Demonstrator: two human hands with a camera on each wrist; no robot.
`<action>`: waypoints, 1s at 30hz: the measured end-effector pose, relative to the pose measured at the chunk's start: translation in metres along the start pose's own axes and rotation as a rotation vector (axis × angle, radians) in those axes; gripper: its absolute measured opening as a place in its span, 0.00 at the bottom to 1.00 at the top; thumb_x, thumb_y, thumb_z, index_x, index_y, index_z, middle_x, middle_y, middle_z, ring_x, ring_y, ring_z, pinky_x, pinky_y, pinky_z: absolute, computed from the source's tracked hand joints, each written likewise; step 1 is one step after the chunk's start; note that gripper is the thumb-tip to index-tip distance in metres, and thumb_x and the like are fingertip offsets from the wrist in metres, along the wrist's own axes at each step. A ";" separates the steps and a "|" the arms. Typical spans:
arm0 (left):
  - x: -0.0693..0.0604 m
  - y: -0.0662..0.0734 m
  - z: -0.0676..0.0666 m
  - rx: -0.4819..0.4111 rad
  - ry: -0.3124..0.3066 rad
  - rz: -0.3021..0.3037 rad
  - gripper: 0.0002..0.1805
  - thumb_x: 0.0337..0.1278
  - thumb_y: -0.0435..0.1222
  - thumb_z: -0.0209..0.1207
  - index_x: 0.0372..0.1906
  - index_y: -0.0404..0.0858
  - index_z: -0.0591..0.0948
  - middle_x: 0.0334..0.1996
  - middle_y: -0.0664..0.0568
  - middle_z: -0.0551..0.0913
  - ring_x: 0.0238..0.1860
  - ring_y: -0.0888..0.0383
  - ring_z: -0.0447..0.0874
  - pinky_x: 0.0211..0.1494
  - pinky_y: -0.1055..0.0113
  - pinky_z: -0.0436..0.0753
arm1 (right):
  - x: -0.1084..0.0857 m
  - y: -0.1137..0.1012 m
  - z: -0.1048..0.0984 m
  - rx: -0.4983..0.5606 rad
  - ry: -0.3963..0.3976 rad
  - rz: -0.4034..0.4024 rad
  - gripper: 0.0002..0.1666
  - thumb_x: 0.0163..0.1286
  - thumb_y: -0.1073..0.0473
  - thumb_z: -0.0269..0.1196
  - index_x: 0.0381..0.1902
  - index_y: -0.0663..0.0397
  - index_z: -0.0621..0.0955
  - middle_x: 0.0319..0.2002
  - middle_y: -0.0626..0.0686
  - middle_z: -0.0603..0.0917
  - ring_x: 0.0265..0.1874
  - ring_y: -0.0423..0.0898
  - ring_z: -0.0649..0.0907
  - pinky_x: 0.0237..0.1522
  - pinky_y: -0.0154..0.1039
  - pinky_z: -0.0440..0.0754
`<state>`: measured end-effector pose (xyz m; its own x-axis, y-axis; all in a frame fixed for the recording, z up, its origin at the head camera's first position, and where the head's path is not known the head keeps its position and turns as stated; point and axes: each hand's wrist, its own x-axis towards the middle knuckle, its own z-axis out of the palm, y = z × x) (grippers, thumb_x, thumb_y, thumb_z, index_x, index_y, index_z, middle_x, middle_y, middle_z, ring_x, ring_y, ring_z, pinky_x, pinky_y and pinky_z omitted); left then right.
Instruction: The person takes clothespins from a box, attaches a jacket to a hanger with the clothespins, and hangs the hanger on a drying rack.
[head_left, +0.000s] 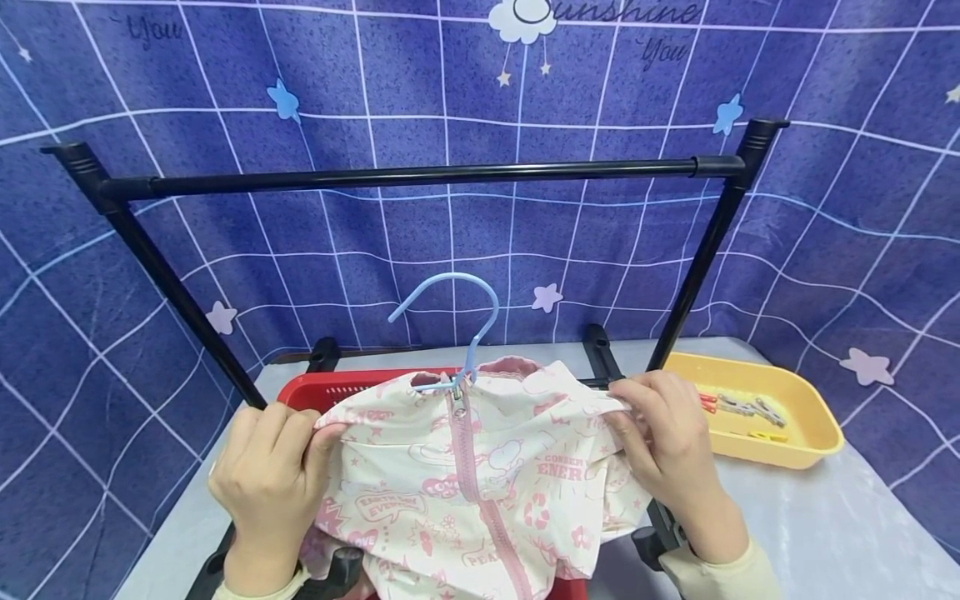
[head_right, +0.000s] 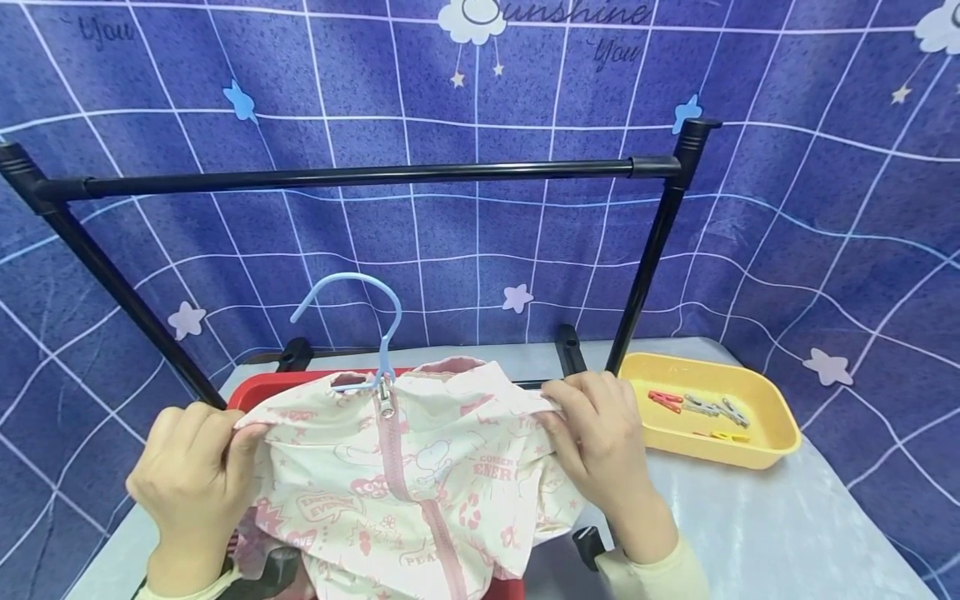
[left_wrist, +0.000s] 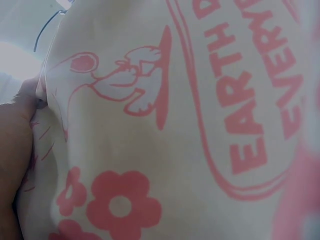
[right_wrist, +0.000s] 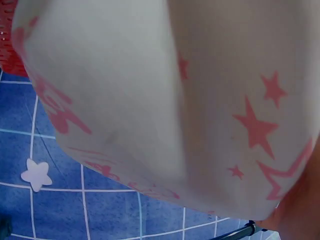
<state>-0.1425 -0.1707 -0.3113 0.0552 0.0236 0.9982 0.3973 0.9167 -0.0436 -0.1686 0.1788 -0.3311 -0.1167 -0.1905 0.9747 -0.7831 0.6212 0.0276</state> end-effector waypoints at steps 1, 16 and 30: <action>0.000 0.000 0.000 0.001 0.000 -0.001 0.34 0.71 0.59 0.47 0.17 0.36 0.71 0.14 0.47 0.68 0.16 0.46 0.59 0.16 0.58 0.53 | 0.000 0.000 -0.001 0.004 -0.003 -0.001 0.23 0.78 0.47 0.53 0.38 0.63 0.80 0.29 0.57 0.78 0.27 0.53 0.75 0.35 0.44 0.64; 0.001 0.001 0.000 -0.008 0.011 -0.008 0.34 0.70 0.59 0.49 0.16 0.37 0.71 0.14 0.48 0.68 0.16 0.46 0.59 0.15 0.60 0.52 | 0.007 0.000 -0.012 0.039 0.019 0.007 0.24 0.77 0.48 0.53 0.38 0.65 0.80 0.31 0.62 0.78 0.31 0.57 0.73 0.42 0.39 0.65; 0.001 0.001 0.000 -0.025 -0.001 -0.014 0.34 0.70 0.59 0.49 0.16 0.36 0.71 0.14 0.48 0.67 0.15 0.46 0.58 0.16 0.60 0.52 | 0.008 0.006 -0.024 0.008 0.054 0.044 0.26 0.78 0.47 0.51 0.37 0.68 0.79 0.31 0.64 0.77 0.32 0.60 0.74 0.48 0.35 0.66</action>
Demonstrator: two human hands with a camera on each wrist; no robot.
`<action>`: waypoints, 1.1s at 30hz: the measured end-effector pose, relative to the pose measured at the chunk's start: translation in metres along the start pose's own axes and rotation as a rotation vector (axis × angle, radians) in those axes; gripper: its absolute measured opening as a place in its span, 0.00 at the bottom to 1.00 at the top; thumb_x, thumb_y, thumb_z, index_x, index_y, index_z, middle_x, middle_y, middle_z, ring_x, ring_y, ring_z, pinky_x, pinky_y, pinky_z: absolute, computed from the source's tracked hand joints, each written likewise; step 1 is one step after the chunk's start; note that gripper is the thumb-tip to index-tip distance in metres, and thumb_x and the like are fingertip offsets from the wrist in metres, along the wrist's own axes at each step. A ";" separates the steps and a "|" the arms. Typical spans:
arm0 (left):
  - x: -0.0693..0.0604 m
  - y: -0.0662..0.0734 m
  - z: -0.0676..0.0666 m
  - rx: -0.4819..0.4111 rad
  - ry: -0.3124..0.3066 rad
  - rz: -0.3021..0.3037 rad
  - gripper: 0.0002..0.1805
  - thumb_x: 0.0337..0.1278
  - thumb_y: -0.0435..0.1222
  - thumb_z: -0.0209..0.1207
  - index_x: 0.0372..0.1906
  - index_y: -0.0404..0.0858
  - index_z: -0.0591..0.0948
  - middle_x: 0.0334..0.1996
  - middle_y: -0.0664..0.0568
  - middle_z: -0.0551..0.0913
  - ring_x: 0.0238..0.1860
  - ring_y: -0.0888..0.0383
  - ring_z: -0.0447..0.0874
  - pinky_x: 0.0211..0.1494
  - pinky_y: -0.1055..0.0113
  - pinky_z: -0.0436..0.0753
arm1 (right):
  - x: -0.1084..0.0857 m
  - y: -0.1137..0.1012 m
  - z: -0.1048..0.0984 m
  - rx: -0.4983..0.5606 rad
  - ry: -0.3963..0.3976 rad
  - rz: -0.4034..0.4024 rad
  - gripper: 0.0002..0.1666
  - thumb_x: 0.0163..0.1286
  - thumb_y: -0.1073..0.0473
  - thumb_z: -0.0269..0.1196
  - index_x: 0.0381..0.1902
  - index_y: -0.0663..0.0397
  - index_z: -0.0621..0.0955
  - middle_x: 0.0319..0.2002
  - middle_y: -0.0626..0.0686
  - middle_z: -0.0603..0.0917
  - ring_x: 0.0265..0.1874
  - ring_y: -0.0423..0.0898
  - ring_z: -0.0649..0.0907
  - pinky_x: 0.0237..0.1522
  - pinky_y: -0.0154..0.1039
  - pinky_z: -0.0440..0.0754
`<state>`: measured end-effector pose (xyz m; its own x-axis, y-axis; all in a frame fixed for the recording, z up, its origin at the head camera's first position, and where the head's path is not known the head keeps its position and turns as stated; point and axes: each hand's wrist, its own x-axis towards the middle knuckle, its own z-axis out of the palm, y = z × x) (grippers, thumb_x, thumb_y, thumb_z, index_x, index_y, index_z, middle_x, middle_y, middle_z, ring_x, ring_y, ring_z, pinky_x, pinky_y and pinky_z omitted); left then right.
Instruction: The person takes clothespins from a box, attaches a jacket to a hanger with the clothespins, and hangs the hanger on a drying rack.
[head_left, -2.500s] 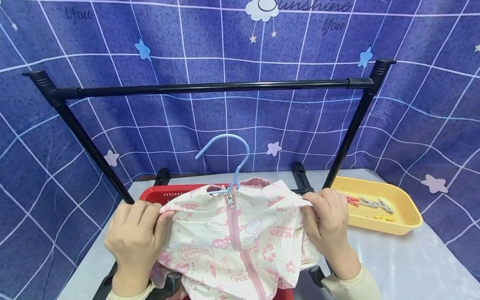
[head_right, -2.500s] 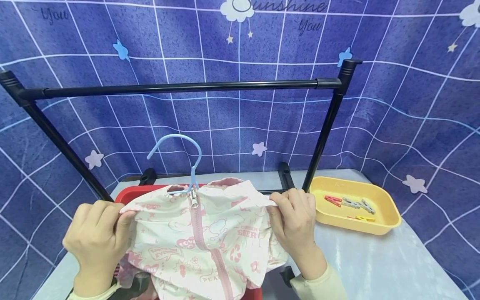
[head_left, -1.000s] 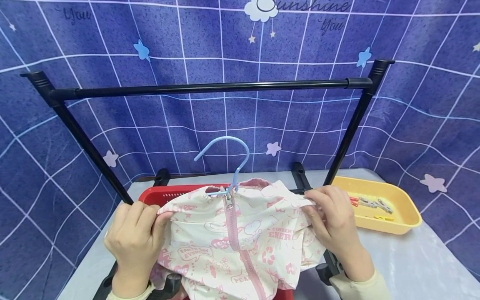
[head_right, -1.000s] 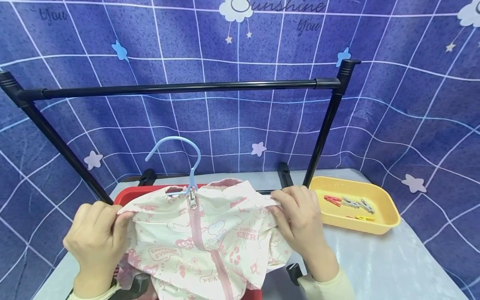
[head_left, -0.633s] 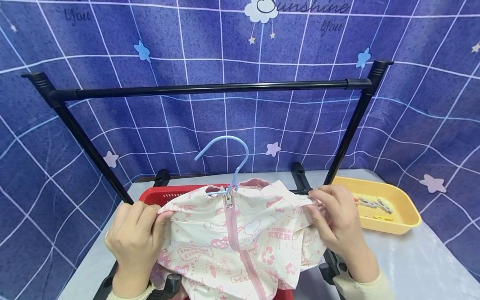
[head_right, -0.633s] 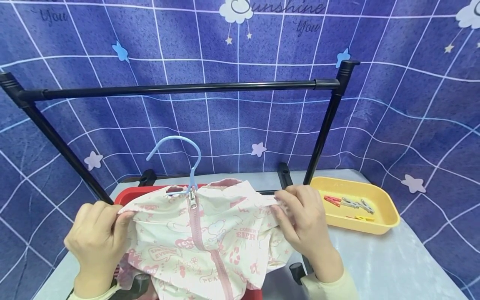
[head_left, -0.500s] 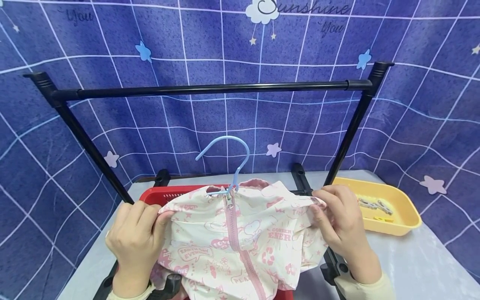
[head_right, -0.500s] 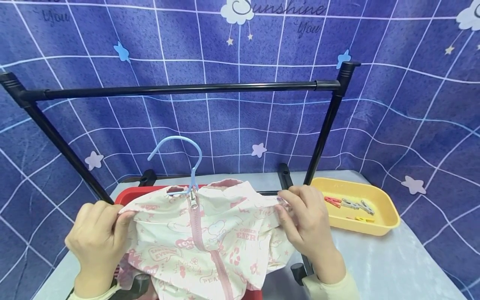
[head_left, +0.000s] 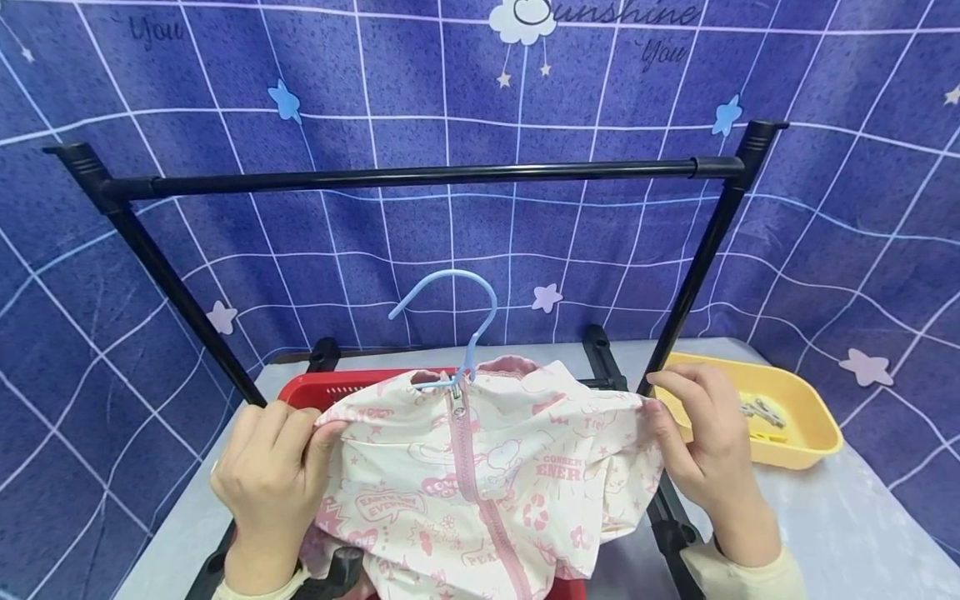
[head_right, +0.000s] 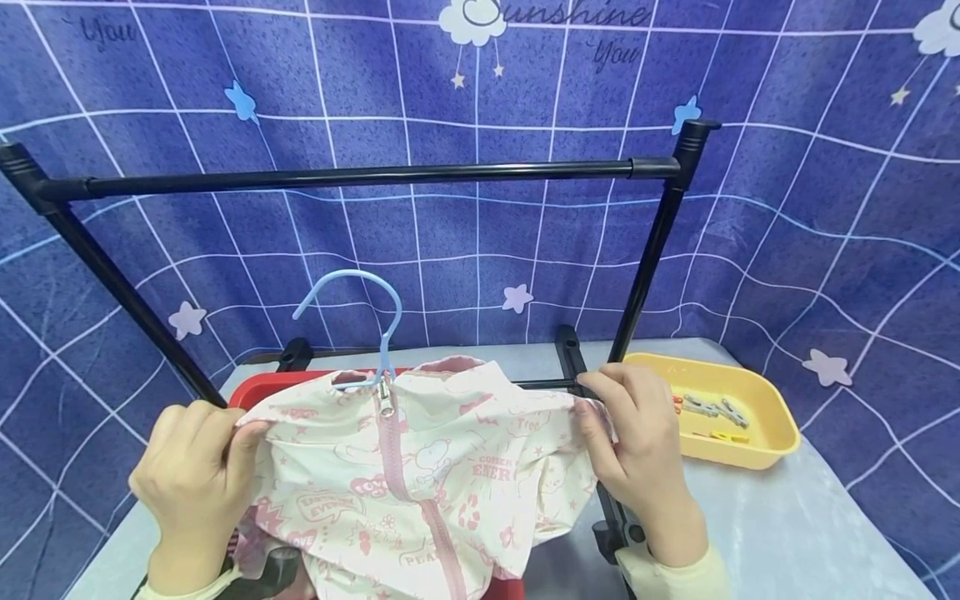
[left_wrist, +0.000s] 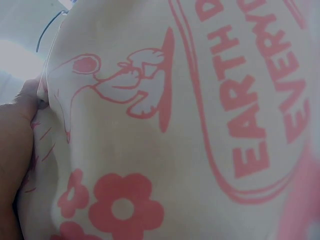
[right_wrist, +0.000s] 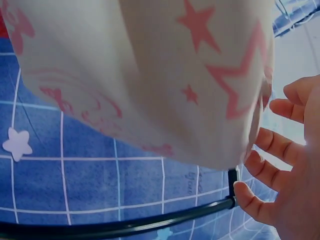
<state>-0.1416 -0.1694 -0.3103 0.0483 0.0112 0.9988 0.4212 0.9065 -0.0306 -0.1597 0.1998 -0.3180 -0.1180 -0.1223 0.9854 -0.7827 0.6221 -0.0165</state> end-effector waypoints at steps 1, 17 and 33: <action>0.000 0.000 0.000 0.000 0.000 0.000 0.34 0.70 0.59 0.49 0.16 0.36 0.71 0.14 0.47 0.67 0.15 0.46 0.58 0.16 0.61 0.52 | 0.000 0.001 -0.001 -0.005 0.000 0.009 0.26 0.77 0.47 0.52 0.38 0.68 0.79 0.31 0.64 0.77 0.32 0.59 0.74 0.48 0.35 0.65; 0.000 -0.001 0.002 -0.017 0.005 -0.004 0.35 0.69 0.59 0.49 0.15 0.36 0.70 0.13 0.48 0.65 0.15 0.47 0.57 0.16 0.62 0.50 | -0.002 0.012 -0.011 -0.079 0.044 0.084 0.29 0.76 0.44 0.52 0.39 0.68 0.79 0.35 0.68 0.77 0.34 0.64 0.74 0.52 0.32 0.64; 0.001 -0.001 0.002 -0.022 0.009 -0.004 0.35 0.69 0.59 0.49 0.15 0.36 0.71 0.13 0.48 0.66 0.15 0.47 0.58 0.16 0.62 0.50 | -0.004 0.021 -0.013 -0.107 0.069 0.111 0.29 0.76 0.44 0.52 0.39 0.69 0.78 0.34 0.67 0.77 0.34 0.63 0.73 0.48 0.32 0.63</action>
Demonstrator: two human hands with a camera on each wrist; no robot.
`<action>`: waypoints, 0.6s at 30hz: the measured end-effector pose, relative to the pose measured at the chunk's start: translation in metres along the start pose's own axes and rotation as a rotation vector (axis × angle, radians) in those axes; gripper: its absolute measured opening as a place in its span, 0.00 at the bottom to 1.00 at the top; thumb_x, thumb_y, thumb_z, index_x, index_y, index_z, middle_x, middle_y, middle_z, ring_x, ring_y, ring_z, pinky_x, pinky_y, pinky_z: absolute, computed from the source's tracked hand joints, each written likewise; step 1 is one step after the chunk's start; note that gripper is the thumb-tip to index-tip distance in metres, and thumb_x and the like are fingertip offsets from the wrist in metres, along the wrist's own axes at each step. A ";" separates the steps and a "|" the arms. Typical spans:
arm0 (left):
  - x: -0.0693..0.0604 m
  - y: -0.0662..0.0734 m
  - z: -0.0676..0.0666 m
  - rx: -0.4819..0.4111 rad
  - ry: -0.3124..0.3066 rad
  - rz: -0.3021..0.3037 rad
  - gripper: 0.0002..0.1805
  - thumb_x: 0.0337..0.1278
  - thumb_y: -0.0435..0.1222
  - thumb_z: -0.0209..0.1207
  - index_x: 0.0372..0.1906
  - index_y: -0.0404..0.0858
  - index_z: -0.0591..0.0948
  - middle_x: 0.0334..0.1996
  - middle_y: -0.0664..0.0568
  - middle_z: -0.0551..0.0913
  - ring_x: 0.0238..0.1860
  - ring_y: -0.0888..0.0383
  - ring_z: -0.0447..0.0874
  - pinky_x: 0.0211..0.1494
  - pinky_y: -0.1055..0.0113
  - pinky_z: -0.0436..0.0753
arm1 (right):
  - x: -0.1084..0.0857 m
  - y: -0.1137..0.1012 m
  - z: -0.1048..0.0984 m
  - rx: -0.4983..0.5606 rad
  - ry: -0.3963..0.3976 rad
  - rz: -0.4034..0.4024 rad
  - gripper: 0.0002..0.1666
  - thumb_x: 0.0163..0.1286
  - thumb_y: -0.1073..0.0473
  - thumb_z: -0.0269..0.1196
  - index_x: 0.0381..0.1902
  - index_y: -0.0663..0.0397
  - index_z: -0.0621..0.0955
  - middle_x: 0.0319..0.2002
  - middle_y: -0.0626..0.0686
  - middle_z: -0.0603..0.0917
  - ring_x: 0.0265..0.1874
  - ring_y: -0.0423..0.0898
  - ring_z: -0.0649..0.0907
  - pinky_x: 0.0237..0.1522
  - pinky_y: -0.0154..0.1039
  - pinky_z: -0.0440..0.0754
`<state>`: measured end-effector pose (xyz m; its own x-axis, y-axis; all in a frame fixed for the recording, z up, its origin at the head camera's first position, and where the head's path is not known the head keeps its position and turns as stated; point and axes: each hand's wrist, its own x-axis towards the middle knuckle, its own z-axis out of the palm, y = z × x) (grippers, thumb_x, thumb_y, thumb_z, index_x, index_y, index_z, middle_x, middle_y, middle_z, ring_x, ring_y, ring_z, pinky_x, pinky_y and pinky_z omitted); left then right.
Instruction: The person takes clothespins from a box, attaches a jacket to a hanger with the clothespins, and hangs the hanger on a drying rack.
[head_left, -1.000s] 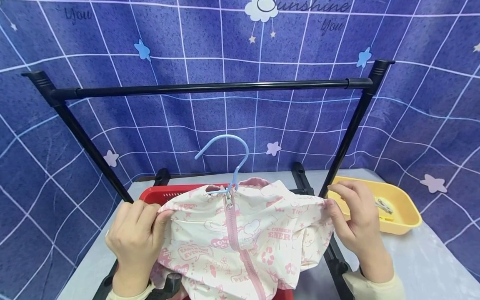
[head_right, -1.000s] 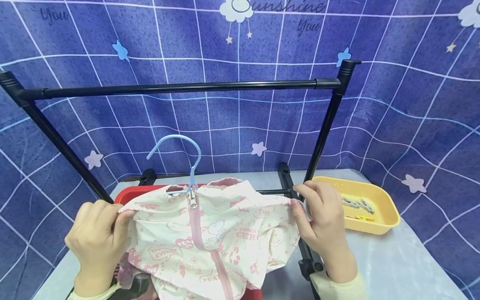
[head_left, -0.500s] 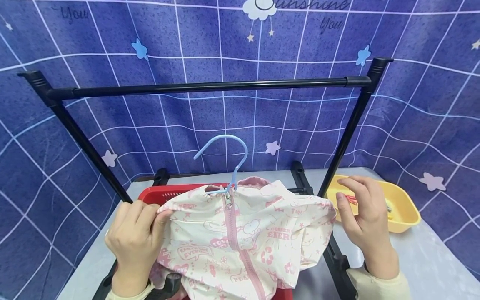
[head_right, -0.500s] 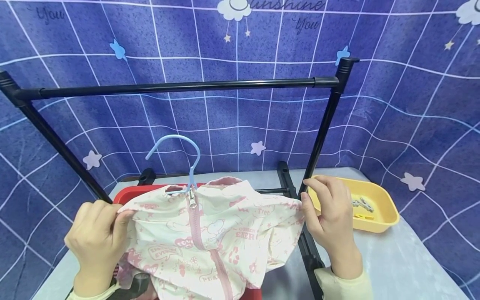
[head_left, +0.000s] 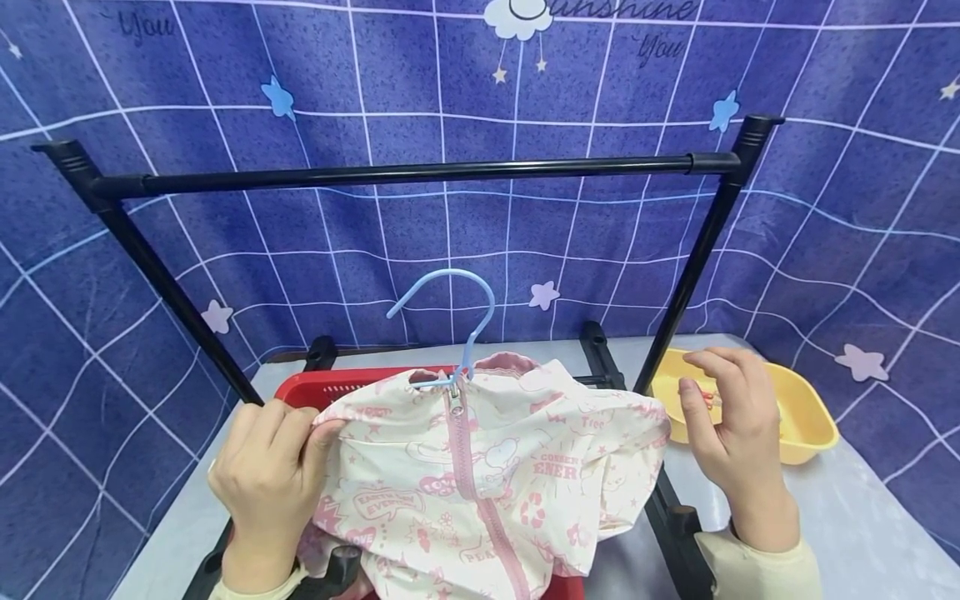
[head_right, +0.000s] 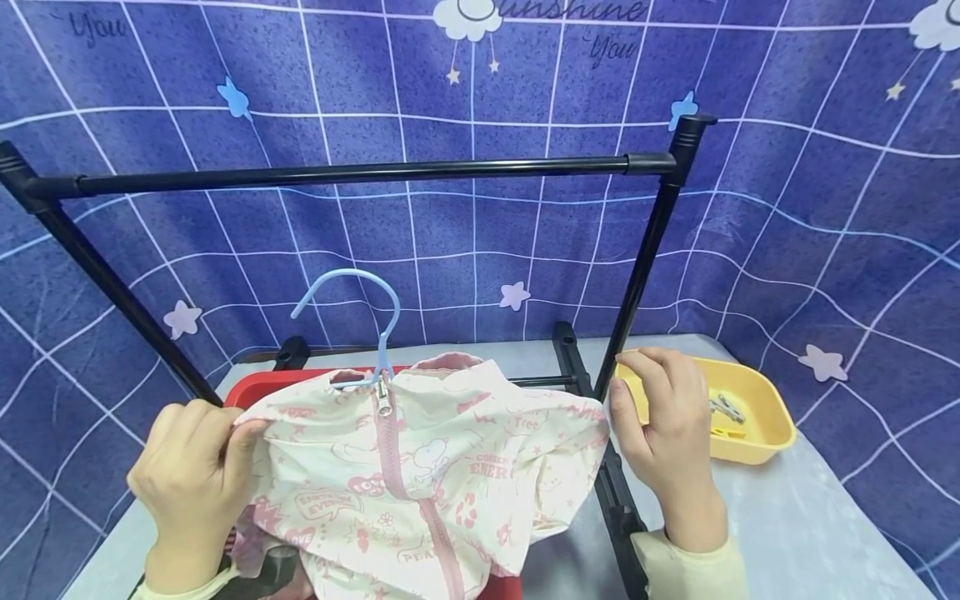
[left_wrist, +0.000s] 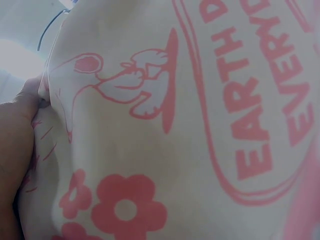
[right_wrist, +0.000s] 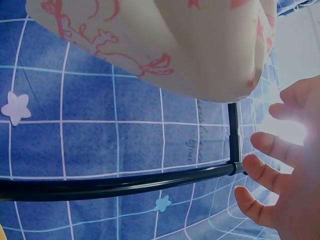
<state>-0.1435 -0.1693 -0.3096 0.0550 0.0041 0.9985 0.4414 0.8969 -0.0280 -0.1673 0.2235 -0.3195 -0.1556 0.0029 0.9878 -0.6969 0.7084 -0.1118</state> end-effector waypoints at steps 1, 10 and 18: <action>0.000 0.000 0.000 -0.001 0.000 0.000 0.35 0.69 0.59 0.49 0.15 0.36 0.71 0.13 0.48 0.66 0.15 0.47 0.58 0.16 0.62 0.51 | 0.000 0.000 0.000 -0.003 0.001 0.000 0.29 0.76 0.44 0.52 0.38 0.69 0.78 0.34 0.67 0.77 0.34 0.62 0.73 0.48 0.32 0.63; 0.000 -0.001 -0.001 -0.002 -0.017 0.011 0.34 0.70 0.58 0.50 0.16 0.36 0.71 0.14 0.48 0.67 0.15 0.47 0.58 0.15 0.63 0.50 | 0.002 0.002 0.000 -0.014 0.019 0.000 0.30 0.76 0.43 0.52 0.38 0.70 0.78 0.34 0.68 0.77 0.33 0.64 0.72 0.47 0.33 0.63; -0.001 -0.003 -0.003 0.004 -0.030 0.013 0.33 0.70 0.58 0.50 0.17 0.36 0.72 0.14 0.48 0.67 0.16 0.47 0.59 0.14 0.62 0.52 | 0.002 0.007 -0.001 -0.036 0.013 0.014 0.29 0.75 0.44 0.52 0.38 0.70 0.78 0.35 0.67 0.77 0.33 0.64 0.72 0.46 0.34 0.62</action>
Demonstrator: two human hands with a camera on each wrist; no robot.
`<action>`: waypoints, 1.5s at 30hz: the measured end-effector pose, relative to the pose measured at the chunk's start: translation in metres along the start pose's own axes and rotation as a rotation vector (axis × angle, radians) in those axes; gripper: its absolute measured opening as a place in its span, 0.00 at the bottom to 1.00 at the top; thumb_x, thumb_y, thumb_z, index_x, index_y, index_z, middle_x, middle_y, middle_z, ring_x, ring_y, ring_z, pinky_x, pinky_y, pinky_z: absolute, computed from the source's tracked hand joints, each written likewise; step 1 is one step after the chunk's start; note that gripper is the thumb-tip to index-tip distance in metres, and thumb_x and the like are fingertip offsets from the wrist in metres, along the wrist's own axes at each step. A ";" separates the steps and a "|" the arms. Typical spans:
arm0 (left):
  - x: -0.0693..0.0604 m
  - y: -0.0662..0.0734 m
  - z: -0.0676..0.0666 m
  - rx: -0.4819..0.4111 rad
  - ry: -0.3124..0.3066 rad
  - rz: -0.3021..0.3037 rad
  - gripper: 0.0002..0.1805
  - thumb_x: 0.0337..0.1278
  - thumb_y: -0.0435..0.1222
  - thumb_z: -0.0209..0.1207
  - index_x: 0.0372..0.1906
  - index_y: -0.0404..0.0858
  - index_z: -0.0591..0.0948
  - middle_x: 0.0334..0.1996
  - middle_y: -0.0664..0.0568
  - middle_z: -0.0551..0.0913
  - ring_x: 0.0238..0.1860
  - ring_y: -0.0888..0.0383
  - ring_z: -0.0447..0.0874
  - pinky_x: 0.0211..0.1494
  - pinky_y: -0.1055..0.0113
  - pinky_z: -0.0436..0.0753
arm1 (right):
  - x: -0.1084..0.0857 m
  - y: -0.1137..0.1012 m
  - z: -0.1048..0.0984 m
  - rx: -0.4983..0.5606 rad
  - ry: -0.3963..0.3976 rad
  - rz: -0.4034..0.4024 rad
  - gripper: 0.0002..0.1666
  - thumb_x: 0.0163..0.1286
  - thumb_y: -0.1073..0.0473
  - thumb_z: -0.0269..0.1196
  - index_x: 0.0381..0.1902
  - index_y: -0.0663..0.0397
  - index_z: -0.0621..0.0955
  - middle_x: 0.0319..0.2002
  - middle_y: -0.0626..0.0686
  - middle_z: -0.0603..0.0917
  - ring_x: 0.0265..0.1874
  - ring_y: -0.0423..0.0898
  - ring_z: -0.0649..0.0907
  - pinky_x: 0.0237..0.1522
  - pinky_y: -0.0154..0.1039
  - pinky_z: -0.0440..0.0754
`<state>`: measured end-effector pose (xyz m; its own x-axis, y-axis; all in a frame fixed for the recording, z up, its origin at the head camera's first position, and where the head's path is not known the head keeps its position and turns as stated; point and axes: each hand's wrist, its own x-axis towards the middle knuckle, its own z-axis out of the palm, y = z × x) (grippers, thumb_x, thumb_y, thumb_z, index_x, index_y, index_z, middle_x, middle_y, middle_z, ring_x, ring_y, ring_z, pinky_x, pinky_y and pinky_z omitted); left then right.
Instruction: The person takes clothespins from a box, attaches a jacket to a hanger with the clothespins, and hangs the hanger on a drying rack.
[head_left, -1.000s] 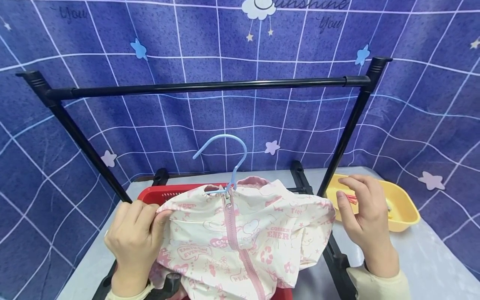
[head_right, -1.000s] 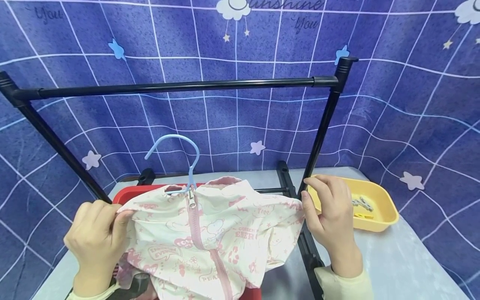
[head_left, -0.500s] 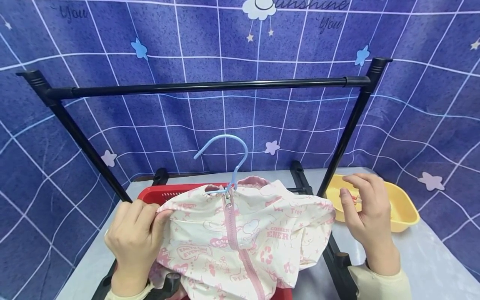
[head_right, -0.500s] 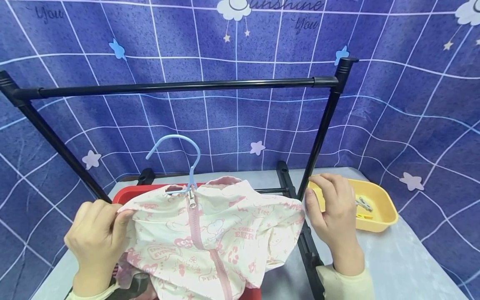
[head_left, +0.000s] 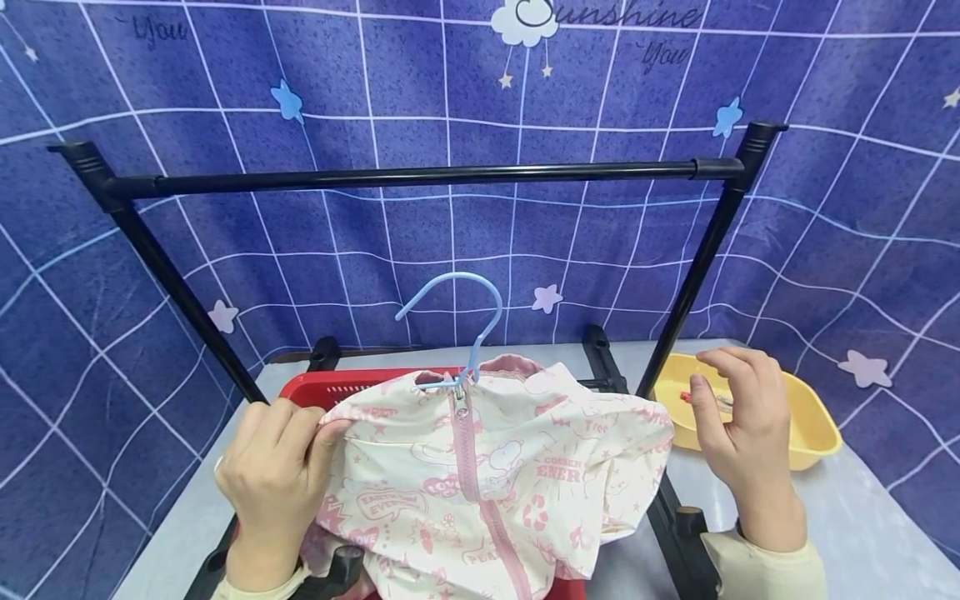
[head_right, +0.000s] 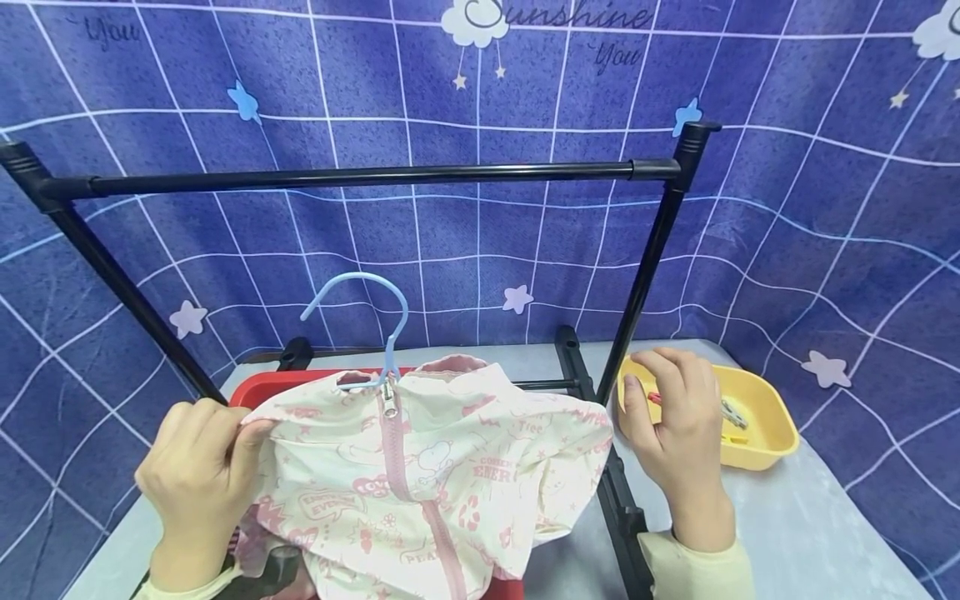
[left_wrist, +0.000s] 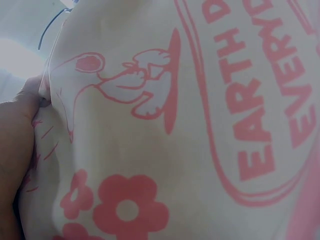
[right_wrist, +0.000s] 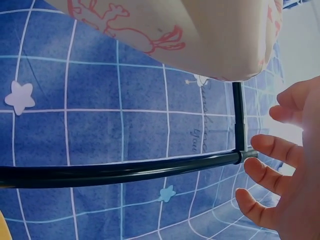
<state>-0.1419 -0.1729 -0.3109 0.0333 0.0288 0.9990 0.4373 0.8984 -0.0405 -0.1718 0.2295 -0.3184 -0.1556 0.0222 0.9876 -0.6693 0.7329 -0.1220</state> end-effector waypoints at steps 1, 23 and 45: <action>0.000 0.000 0.000 -0.001 -0.001 -0.001 0.33 0.70 0.58 0.50 0.17 0.36 0.72 0.14 0.48 0.67 0.16 0.47 0.59 0.15 0.62 0.52 | 0.000 0.001 0.000 -0.002 -0.002 0.003 0.29 0.75 0.44 0.52 0.38 0.70 0.78 0.35 0.67 0.77 0.33 0.64 0.72 0.46 0.34 0.62; -0.002 -0.001 -0.001 0.006 -0.018 -0.007 0.33 0.70 0.58 0.51 0.17 0.36 0.73 0.15 0.48 0.67 0.16 0.48 0.59 0.14 0.61 0.53 | -0.006 0.013 -0.001 -0.037 -0.028 0.050 0.26 0.72 0.48 0.53 0.39 0.70 0.78 0.36 0.68 0.78 0.34 0.66 0.72 0.46 0.35 0.61; -0.001 0.000 -0.001 0.010 -0.021 -0.002 0.33 0.70 0.58 0.51 0.16 0.36 0.72 0.14 0.48 0.67 0.16 0.47 0.62 0.14 0.59 0.56 | -0.010 0.023 0.000 -0.055 -0.047 0.074 0.25 0.70 0.49 0.53 0.41 0.71 0.78 0.35 0.67 0.78 0.32 0.62 0.71 0.45 0.35 0.61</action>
<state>-0.1413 -0.1737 -0.3118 0.0138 0.0365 0.9992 0.4284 0.9028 -0.0389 -0.1857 0.2460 -0.3307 -0.2379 0.0469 0.9702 -0.6140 0.7667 -0.1877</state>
